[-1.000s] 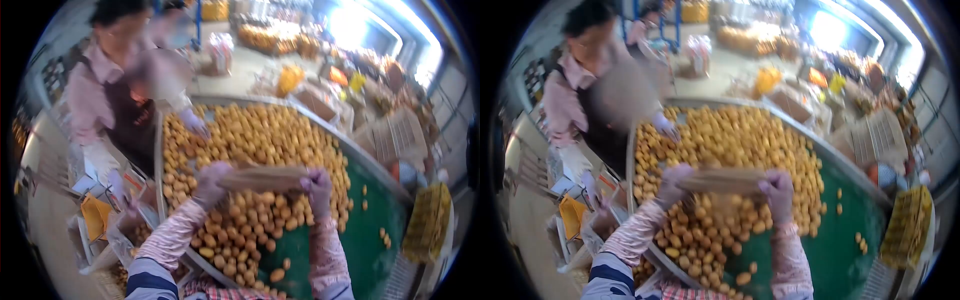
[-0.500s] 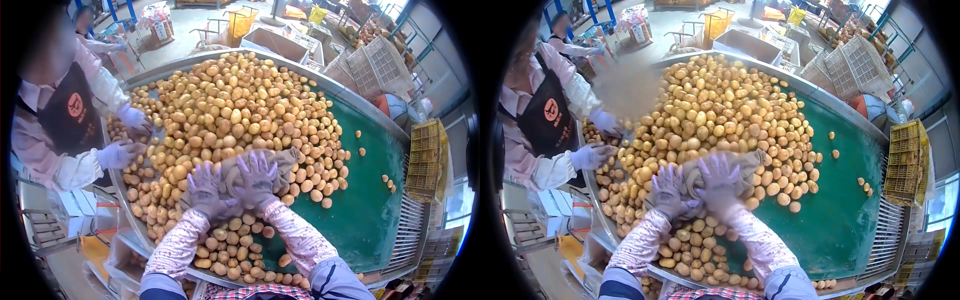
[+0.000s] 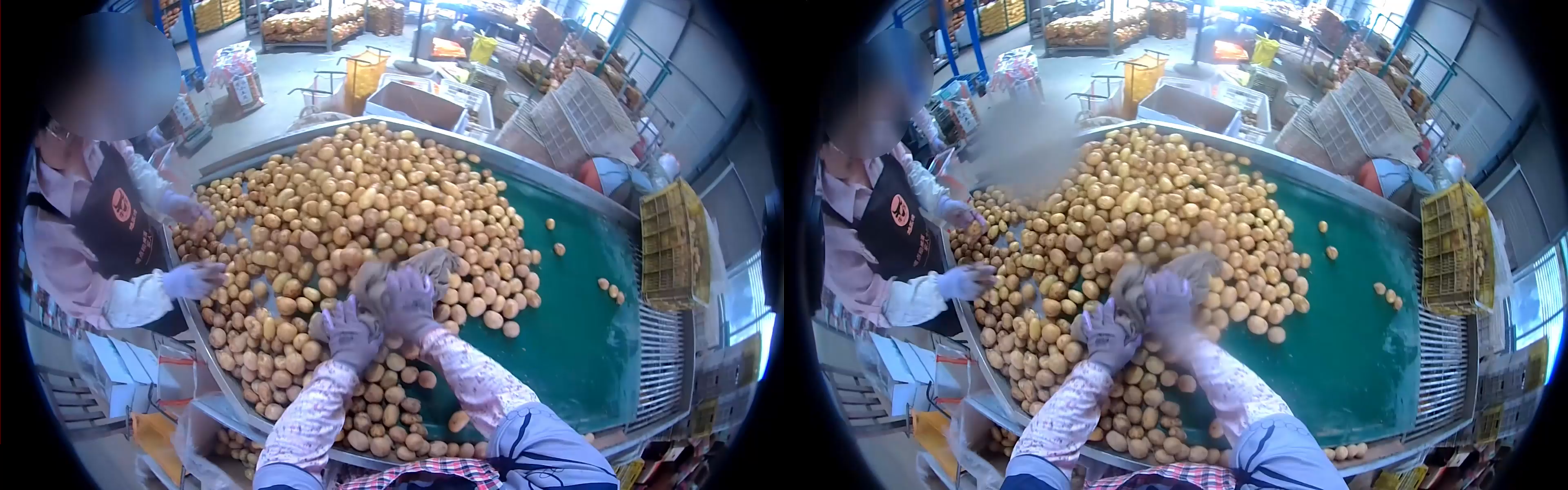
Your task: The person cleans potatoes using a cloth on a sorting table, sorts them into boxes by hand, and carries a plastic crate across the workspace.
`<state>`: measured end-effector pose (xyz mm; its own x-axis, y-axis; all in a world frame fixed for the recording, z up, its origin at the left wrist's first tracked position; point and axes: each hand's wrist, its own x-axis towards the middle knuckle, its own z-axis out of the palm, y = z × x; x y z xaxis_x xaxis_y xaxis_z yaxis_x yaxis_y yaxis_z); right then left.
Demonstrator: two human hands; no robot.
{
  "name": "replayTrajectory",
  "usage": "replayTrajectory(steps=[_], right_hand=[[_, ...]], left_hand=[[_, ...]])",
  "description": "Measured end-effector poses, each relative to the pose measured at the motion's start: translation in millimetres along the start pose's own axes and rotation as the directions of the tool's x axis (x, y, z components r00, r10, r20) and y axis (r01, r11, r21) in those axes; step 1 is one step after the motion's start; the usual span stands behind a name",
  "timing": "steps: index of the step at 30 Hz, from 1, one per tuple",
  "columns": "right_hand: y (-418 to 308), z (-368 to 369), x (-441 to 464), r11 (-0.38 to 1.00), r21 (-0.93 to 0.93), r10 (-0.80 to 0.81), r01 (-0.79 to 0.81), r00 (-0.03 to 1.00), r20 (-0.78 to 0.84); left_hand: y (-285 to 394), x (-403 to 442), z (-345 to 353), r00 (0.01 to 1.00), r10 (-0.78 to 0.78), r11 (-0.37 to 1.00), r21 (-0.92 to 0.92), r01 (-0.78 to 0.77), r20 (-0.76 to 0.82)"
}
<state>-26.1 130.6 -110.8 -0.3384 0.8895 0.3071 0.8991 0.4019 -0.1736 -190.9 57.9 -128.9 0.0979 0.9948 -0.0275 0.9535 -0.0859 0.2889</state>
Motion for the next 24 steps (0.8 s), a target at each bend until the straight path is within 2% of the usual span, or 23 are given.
replayTrajectory(steps=[1,2,3,4,5,6,7,8,9,11,12,13,15,16,17,19,21,23,24], right_hand=[[7,-11,-17,0.995,0.031,-0.093,0.093,0.996,-0.005],[13,-21,-38,0.981,0.066,-0.185,0.185,0.983,-0.002],[19,-31,-60,0.955,0.108,-0.279,0.278,0.960,0.002],[23,-58,-65,0.944,0.226,-0.253,0.239,0.967,0.033],[27,-92,-66,0.968,0.214,-0.184,0.132,0.952,0.246],[20,-135,-74,0.944,0.331,-0.095,0.011,0.966,0.241],[27,-141,-87,0.913,0.408,-0.064,-0.007,0.985,0.161],[34,-148,-101,0.874,0.485,-0.032,-0.011,0.996,0.080],[40,-130,-130,0.855,0.511,-0.048,0.085,0.995,-0.085],[2,-158,-159,0.843,0.528,-0.155,0.102,0.986,0.056],[-15,-145,-185,0.869,0.482,-0.202,0.111,0.969,0.140],[-31,-129,-208,0.892,0.435,-0.245,0.127,0.943,0.226],[-51,-91,-229,0.908,0.397,-0.331,0.131,0.806,0.491],[-52,-79,-220,0.914,0.377,-0.346,0.148,0.769,0.537],[-50,-73,-195,0.929,0.328,-0.340,0.171,0.743,0.577],[-42,-64,-141,0.950,0.232,-0.311,0.209,0.679,0.665],[-38,-54,-85,0.964,0.244,-0.214,0.109,0.862,0.459],[-29,-34,-41,0.963,0.270,-0.084,-0.005,0.945,0.315],[-24,-24,-21,0.978,0.207,-0.071,0.016,0.962,0.263]], left_hand=[[2,-16,13,0.998,0.061,0.997,0.057,-0.060,-0.019],[4,-33,4,0.973,0.212,0.974,0.106,-0.202,-0.094],[0,-52,-6,0.937,0.326,0.945,0.029,-0.325,-0.128],[0,-65,-20,0.939,0.332,0.942,-0.012,-0.334,-0.090],[0,-75,-37,0.941,0.334,0.940,-0.048,-0.337,-0.049],[0,-89,-59,0.943,0.321,0.943,-0.068,-0.327,-0.090],[3,-100,-88,0.977,0.215,0.958,-0.196,-0.211,0.001],[-4,-118,-92,0.984,0.161,0.966,-0.191,-0.172,-0.072],[-11,-142,-90,0.983,0.109,0.973,-0.188,-0.136,-0.147],[0,-181,-89,0.981,-0.062,0.943,-0.333,-0.004,-0.186],[5,-200,-81,0.995,-0.060,0.966,-0.255,0.039,-0.074],[12,-217,-72,0.989,-0.110,0.966,-0.224,0.131,0.103],[14,-226,-49,0.962,-0.074,0.997,0.011,0.074,0.261],[6,-216,-36,0.991,0.009,1.000,0.020,-0.012,0.134],[3,-195,-38,0.994,0.050,0.998,0.041,-0.054,0.098],[-3,-145,-46,0.994,0.013,0.999,0.035,-0.017,0.112],[-11,-86,-46,1.000,0.003,0.995,0.100,-0.003,-0.003],[-20,-28,-55,0.999,-0.045,0.999,-0.032,0.044,-0.023],[-25,3,-59,0.996,-0.081,0.996,-0.025,0.081,-0.021]])
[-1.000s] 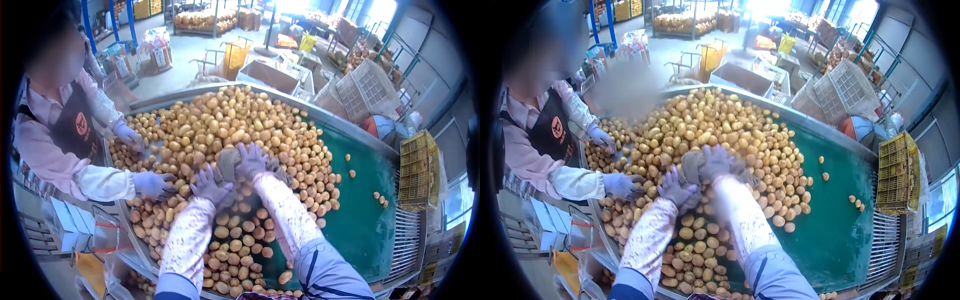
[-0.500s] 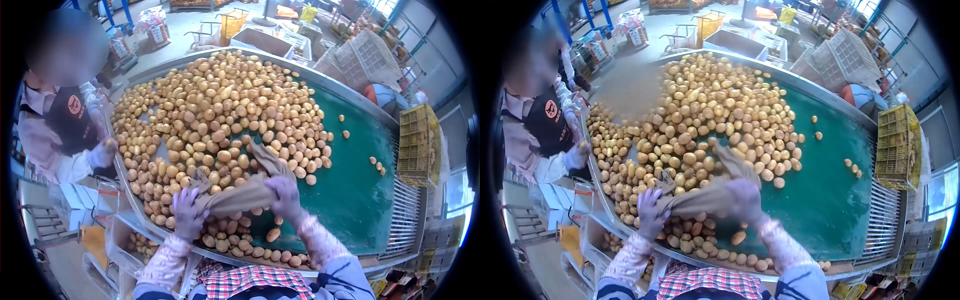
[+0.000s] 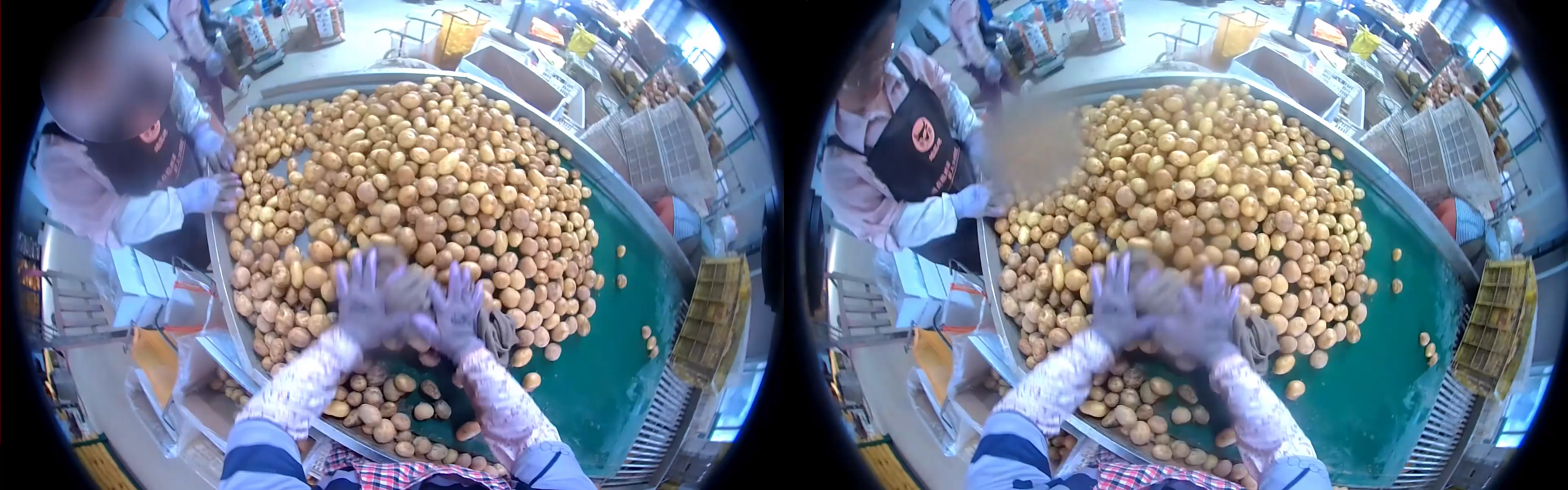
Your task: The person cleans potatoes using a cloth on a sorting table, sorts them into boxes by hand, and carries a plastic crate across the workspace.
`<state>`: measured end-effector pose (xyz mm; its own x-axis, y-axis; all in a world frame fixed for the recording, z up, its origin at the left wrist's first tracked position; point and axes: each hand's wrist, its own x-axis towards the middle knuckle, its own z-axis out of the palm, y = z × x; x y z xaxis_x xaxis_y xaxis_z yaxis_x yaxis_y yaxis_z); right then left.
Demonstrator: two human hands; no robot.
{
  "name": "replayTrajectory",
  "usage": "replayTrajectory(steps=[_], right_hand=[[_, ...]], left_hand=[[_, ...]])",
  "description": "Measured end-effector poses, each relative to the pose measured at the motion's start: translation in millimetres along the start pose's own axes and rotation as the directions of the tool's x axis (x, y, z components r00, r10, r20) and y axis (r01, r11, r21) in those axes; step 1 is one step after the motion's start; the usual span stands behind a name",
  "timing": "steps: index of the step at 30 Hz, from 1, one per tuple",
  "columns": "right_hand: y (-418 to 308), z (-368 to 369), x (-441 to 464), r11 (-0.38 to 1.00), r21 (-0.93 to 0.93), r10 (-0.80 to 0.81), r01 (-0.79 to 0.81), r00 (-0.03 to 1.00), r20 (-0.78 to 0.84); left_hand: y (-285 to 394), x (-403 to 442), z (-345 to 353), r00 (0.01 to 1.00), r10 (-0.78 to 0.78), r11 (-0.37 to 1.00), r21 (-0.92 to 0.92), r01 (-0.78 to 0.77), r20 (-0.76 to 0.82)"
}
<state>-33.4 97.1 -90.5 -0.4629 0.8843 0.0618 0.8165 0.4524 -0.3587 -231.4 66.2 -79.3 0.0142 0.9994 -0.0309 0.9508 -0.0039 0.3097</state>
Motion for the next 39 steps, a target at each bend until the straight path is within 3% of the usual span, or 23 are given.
replayTrajectory(steps=[2,3,6,10,11,13,15,17,19,20,22,23,25,26,27,29,30,31,33,35,37,38,39], right_hand=[[15,13,48,0.987,-0.162,-0.002,-0.009,0.997,-0.072],[26,19,76,0.980,-0.197,0.031,-0.034,0.999,-0.018],[31,17,127,0.976,-0.183,0.124,-0.121,0.992,0.005],[15,-15,141,0.960,-0.140,0.260,-0.245,0.960,0.104],[7,-16,124,0.948,-0.150,0.301,-0.281,0.945,0.131],[-5,-4,69,0.967,-0.227,0.122,-0.117,0.993,0.007],[-11,12,3,0.949,-0.311,-0.068,0.040,0.994,-0.082],[-13,18,-57,0.938,-0.265,-0.265,0.224,0.955,-0.131],[-6,12,-123,0.953,-0.141,-0.277,0.268,0.960,-0.046],[2,4,-142,0.954,-0.075,-0.292,0.290,0.956,-0.011],[8,-42,-145,0.947,-0.125,-0.287,0.295,0.955,0.078],[26,-51,-145,0.938,-0.187,-0.287,0.290,0.957,0.048],[77,-44,-150,0.922,-0.291,-0.296,0.253,0.948,-0.113],[86,-53,-138,0.926,-0.350,-0.183,0.144,0.980,-0.080],[96,-67,-117,0.912,-0.409,-0.068,0.041,0.996,-0.051],[98,-109,-80,0.943,-0.310,0.016,-0.118,0.950,-0.313],[114,-117,-67,0.961,-0.223,0.048,-0.165,0.891,-0.451],[126,-119,-56,0.973,-0.122,0.094,-0.197,0.815,-0.572],[106,-133,-31,0.902,-0.227,0.133,-0.368,0.736,-0.664],[105,-85,-15,0.769,-0.153,0.437,-0.620,0.686,-0.582],[134,-15,-18,0.746,-0.266,0.560,-0.610,0.791,-0.246],[175,-15,19,0.827,-0.165,0.545,-0.538,0.838,-0.002],[186,-3,18,0.811,-0.160,0.557,-0.563,0.826,-0.086]], left_hand=[[-6,55,-1,0.999,-0.025,0.998,0.064,0.022,0.034],[-10,81,-3,0.998,-0.015,0.992,0.128,0.008,0.054],[-13,128,-23,0.972,-0.200,0.978,0.079,0.191,0.120],[-8,128,-14,0.955,-0.266,0.963,-0.013,0.270,0.132],[-5,109,-12,0.968,-0.222,0.973,-0.035,0.228,0.119],[-9,59,12,0.993,-0.119,0.992,-0.036,0.120,0.007],[-26,0,43,0.971,0.143,0.987,-0.052,-0.155,-0.191],[-25,-62,14,0.959,0.231,0.951,-0.170,-0.258,-0.163],[-29,-114,2,0.927,0.365,0.908,-0.186,-0.375,-0.091],[-20,-133,-7,0.932,0.362,0.913,-0.201,-0.354,0.002],[-2,-161,-5,0.921,0.363,0.912,-0.256,-0.320,0.142],[8,-167,3,0.929,0.352,0.915,-0.250,-0.316,0.115],[9,-139,23,0.856,0.517,0.852,-0.075,-0.518,-0.031],[25,-113,23,0.850,0.504,0.856,-0.040,-0.515,-0.151],[41,-86,20,0.894,0.422,0.892,-0.108,-0.440,-0.151],[63,-30,26,0.964,0.222,0.928,-0.272,-0.254,-0.143],[73,-4,21,0.922,0.259,0.930,-0.184,-0.318,-0.286],[89,12,2,0.935,0.237,0.935,-0.201,-0.294,-0.264],[109,34,6,0.918,0.233,0.940,-0.168,-0.297,-0.321],[121,43,15,0.965,0.238,0.947,-0.194,-0.256,-0.111],[106,60,79,0.940,0.335,0.941,0.020,-0.337,0.071],[103,75,78,0.953,0.296,0.955,-0.053,-0.293,0.063],[105,91,75,0.965,0.254,0.961,-0.128,-0.245,0.059]])
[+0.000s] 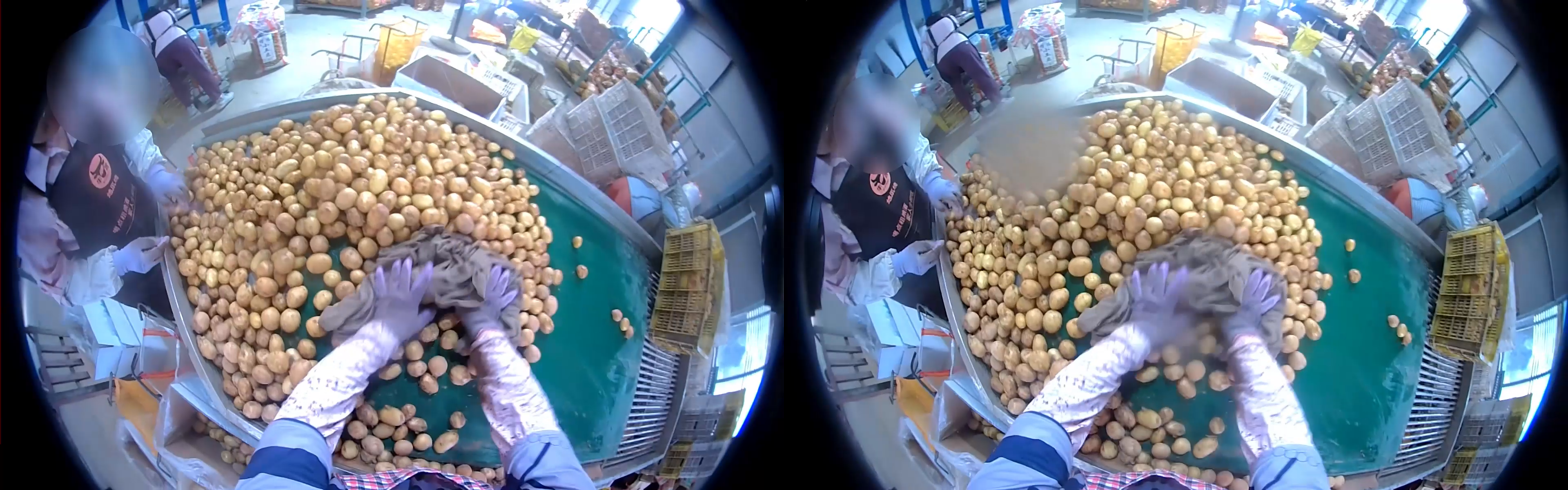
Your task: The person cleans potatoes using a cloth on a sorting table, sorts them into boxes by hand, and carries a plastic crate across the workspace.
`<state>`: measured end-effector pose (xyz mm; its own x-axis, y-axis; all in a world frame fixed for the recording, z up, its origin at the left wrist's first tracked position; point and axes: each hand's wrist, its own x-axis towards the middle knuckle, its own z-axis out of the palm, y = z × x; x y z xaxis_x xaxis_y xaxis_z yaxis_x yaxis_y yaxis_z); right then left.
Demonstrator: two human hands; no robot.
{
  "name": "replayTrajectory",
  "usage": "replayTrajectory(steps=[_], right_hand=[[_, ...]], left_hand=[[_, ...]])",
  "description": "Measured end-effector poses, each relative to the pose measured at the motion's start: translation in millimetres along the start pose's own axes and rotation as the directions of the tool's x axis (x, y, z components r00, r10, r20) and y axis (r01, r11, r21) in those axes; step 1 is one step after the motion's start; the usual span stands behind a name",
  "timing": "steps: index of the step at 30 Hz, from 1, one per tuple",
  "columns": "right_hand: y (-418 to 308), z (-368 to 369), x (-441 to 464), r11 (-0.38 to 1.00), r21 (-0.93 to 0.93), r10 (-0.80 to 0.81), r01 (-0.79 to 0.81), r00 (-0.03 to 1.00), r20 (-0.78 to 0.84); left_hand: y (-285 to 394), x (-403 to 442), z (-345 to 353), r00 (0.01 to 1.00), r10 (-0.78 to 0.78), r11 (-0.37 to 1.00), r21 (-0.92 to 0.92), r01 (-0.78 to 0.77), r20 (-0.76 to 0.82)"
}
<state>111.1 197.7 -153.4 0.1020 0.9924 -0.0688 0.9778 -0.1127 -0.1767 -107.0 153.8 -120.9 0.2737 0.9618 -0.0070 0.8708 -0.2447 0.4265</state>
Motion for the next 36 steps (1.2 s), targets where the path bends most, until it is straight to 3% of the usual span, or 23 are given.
replayTrajectory(steps=[1,2,4,5,8,10,12,14,16,18,19,20,22,24,25,26,27,28,29,30,32,34,36], right_hand=[[-3,1,2,1.000,0.007,0.030,-0.029,0.996,-0.080],[2,-12,21,0.997,-0.017,0.072,-0.072,0.997,-0.004],[-15,-58,48,0.985,-0.082,0.158,-0.149,0.979,0.127],[-16,-67,56,0.978,-0.103,0.198,-0.181,0.961,0.194],[-16,-27,35,0.993,-0.050,0.107,-0.106,0.994,0.034],[-20,-15,-9,0.977,-0.068,-0.210,0.202,0.965,-0.159],[-48,-28,-80,0.892,0.116,-0.371,0.436,0.855,-0.361],[-52,-20,-125,0.822,0.235,-0.483,0.518,0.854,-0.193],[-59,-36,-173,0.735,0.313,-0.560,0.601,0.799,-0.218],[-37,-29,-194,0.638,0.416,-0.642,0.648,0.746,-0.178],[-27,-32,-185,0.518,0.426,-0.709,0.742,0.651,-0.272],[-18,-36,-167,0.513,0.406,-0.773,0.756,0.613,-0.166],[-14,-44,-130,0.664,0.242,-0.685,0.707,0.705,-0.183],[-5,-29,-74,0.701,0.372,-0.498,0.608,0.791,-0.355],[-16,-49,-49,0.687,0.458,-0.374,0.564,0.815,-0.443],[-36,-76,-25,0.652,0.547,-0.243,0.525,0.828,-0.505],[-60,-108,-5,0.662,0.557,-0.202,0.502,0.835,-0.512],[-80,-118,21,0.681,0.508,-0.218,0.528,0.808,-0.547],[-101,-129,48,0.699,0.457,-0.234,0.550,0.779,-0.581],[-118,-126,74,0.715,0.329,-0.318,0.617,0.706,-0.633],[-172,-112,91,0.910,0.204,-0.321,0.361,0.925,-0.204],[-208,-53,106,0.963,0.009,-0.267,0.270,0.949,0.165],[-220,-34,121,0.982,0.029,-0.186,0.185,0.982,0.033]], left_hand=[[2,19,-18,1.000,0.000,0.998,0.064,0.000,0.006],[8,37,-37,0.978,-0.069,0.996,0.069,0.057,0.196],[25,53,-59,0.926,-0.154,0.987,0.096,0.129,0.344],[21,51,-46,0.942,-0.143,0.988,0.096,0.119,0.303],[17,7,-42,0.998,0.045,0.999,-0.005,-0.046,-0.045],[17,-22,-53,0.974,0.160,0.987,-0.015,-0.160,0.161],[15,-72,-31,0.960,0.265,0.961,-0.058,-0.270,-0.085],[17,-130,-26,0.978,0.198,0.967,-0.177,-0.185,0.061],[11,-183,-33,0.944,0.324,0.940,-0.136,-0.314,0.060],[-6,-202,-49,0.868,0.469,0.878,-0.191,-0.438,0.164],[-19,-202,-61,0.778,0.555,0.831,-0.142,-0.539,0.296],[-28,-187,-65,0.789,0.570,0.822,-0.162,-0.546,0.232],[-48,-146,-83,0.774,0.619,0.785,-0.134,-0.604,0.134],[-55,-90,-128,0.877,0.478,0.864,-0.158,-0.479,-0.047],[-66,-60,-140,0.815,0.509,0.851,0.018,-0.525,-0.275],[-97,-30,-140,0.862,0.408,0.902,-0.011,-0.431,-0.301],[-109,-6,-147,0.903,0.137,0.929,-0.264,-0.260,-0.407],[-130,19,-152,0.896,-0.004,0.921,-0.352,-0.170,-0.443],[-146,41,-154,0.865,-0.135,0.962,-0.271,-0.002,-0.483],[-197,72,-123,0.767,-0.007,0.998,0.042,0.044,-0.641],[-231,102,-92,0.853,-0.354,0.930,-0.044,0.366,-0.382],[-218,120,-82,0.792,-0.522,0.844,-0.059,0.533,-0.317],[-223,135,-89,0.781,-0.576,0.814,-0.088,0.574,-0.241]])
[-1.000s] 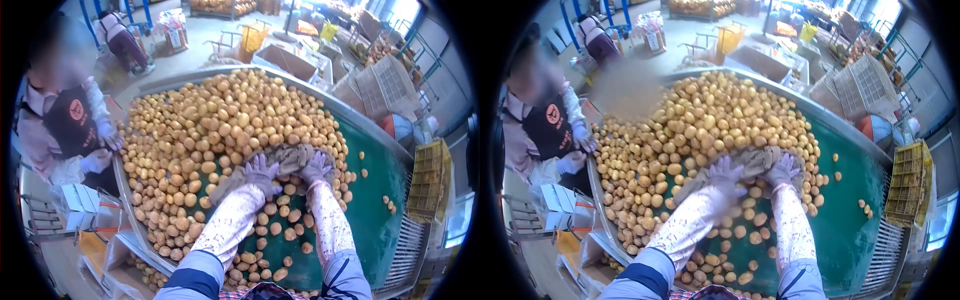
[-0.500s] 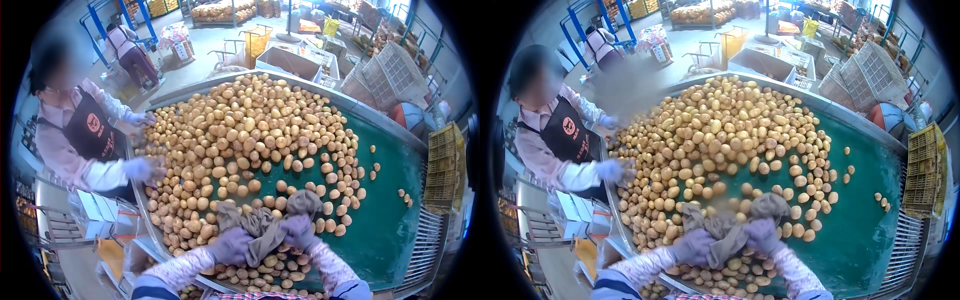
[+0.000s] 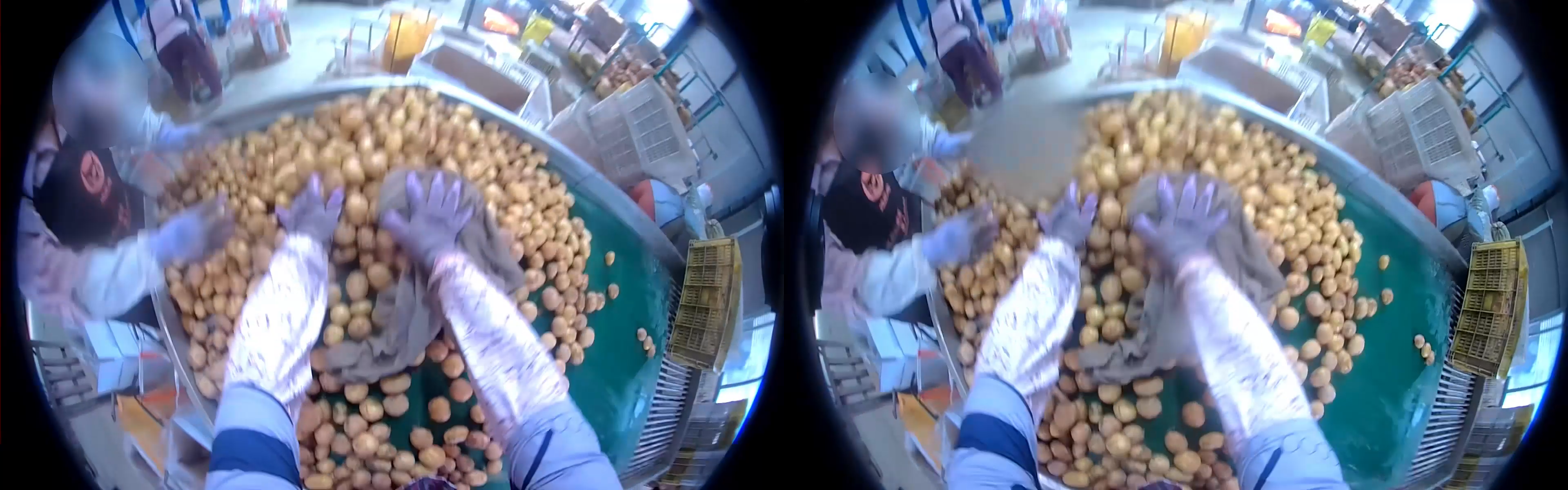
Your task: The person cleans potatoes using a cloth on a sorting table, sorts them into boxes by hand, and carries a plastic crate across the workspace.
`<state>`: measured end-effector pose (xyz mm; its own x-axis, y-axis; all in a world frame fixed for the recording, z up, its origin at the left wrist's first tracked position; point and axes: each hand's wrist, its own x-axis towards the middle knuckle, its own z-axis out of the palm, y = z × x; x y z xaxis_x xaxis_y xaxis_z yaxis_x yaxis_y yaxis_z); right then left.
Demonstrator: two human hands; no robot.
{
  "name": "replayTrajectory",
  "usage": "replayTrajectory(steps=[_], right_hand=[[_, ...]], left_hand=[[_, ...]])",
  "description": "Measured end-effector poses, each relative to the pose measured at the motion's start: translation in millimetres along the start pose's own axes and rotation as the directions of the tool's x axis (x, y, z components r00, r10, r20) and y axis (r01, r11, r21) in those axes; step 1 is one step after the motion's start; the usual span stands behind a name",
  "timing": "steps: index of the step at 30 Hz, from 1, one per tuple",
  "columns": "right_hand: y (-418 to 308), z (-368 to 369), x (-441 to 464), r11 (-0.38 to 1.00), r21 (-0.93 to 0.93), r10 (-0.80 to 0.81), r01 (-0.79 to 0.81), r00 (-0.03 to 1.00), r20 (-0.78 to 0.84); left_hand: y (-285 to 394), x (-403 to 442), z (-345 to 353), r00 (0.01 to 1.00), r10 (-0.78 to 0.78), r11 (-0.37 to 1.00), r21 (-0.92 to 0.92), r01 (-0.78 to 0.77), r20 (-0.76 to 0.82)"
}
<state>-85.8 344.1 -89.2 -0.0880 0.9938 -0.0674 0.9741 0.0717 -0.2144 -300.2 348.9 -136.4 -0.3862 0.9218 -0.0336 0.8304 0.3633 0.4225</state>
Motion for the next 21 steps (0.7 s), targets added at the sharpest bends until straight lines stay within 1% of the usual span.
replayTrajectory(steps=[1,2,3,4,6,7,8,10,12,13,14,15,16,17,18,19,20,21], right_hand=[[6,21,-11,1.000,0.002,0.006,-0.006,0.997,0.074],[8,25,-14,1.000,0.011,0.002,-0.003,0.995,0.103],[7,16,-8,1.000,0.024,-0.004,0.002,0.996,0.094],[7,5,1,0.999,0.031,-0.015,0.013,0.997,0.079],[5,-17,1,0.999,0.040,-0.037,0.034,0.997,0.072],[-2,-32,-19,0.997,-0.035,-0.055,0.062,0.983,0.173],[-5,-33,-40,0.995,-0.018,-0.094,0.098,0.982,0.161],[5,-4,-71,0.987,0.031,-0.158,0.158,0.987,0.003],[14,4,-114,0.963,0.155,-0.218,0.222,0.975,-0.042],[20,8,-138,0.957,0.195,-0.217,0.216,0.976,-0.019],[28,17,-160,0.948,0.167,-0.256,0.271,0.961,-0.101],[38,16,-185,0.911,0.242,-0.288,0.335,0.934,-0.209],[50,13,-209,0.863,0.302,-0.309,0.405,0.896,-0.318],[66,7,-230,0.840,0.301,-0.361,0.451,0.880,-0.310],[84,1,-253,0.814,0.306,-0.410,0.493,0.862,-0.298],[100,-7,-272,0.784,0.321,-0.456,0.531,0.844,-0.283],[116,-20,-289,0.737,0.461,-0.442,0.495,0.868,-0.226],[137,-36,-306,0.671,0.590,-0.443,0.448,0.881,-0.166]], left_hand=[[-2,-6,-2,0.999,0.021,1.000,-0.005,-0.020,0.039],[-1,-7,-12,0.997,0.061,0.998,-0.018,-0.061,0.035],[-2,-6,-9,0.997,-0.008,1.000,0.017,0.007,0.083],[-6,-12,-4,0.999,0.003,1.000,-0.007,-0.003,0.047],[-13,-30,3,0.996,0.046,0.997,0.065,-0.051,0.077],[-17,-44,-1,0.982,0.077,0.993,0.077,-0.092,0.172],[-22,-66,4,0.988,0.121,0.986,0.104,-0.131,0.100],[-17,-113,-10,0.985,0.162,0.976,0.138,-0.169,0.063],[-26,-152,-14,0.965,0.251,0.946,0.193,-0.261,0.074],[-59,-157,28,0.920,0.371,0.916,0.214,-0.340,-0.126],[-55,-171,18,0.958,0.284,0.953,0.098,-0.286,0.040],[-57,-189,12,0.907,0.419,0.899,0.154,-0.410,-0.031],[-54,-212,-2,0.852,0.517,0.845,0.203,-0.495,-0.076],[-54,-226,-3,0.845,0.528,0.840,0.198,-0.505,-0.084],[-59,-232,2,0.896,0.444,0.892,0.093,-0.442,-0.011],[-62,-244,-2,0.923,0.384,0.919,-0.089,-0.385,-0.027],[-64,-257,-8,0.947,0.320,0.912,-0.263,-0.314,-0.022],[-67,-269,-11,0.941,0.337,0.878,-0.354,-0.322,-0.021]])
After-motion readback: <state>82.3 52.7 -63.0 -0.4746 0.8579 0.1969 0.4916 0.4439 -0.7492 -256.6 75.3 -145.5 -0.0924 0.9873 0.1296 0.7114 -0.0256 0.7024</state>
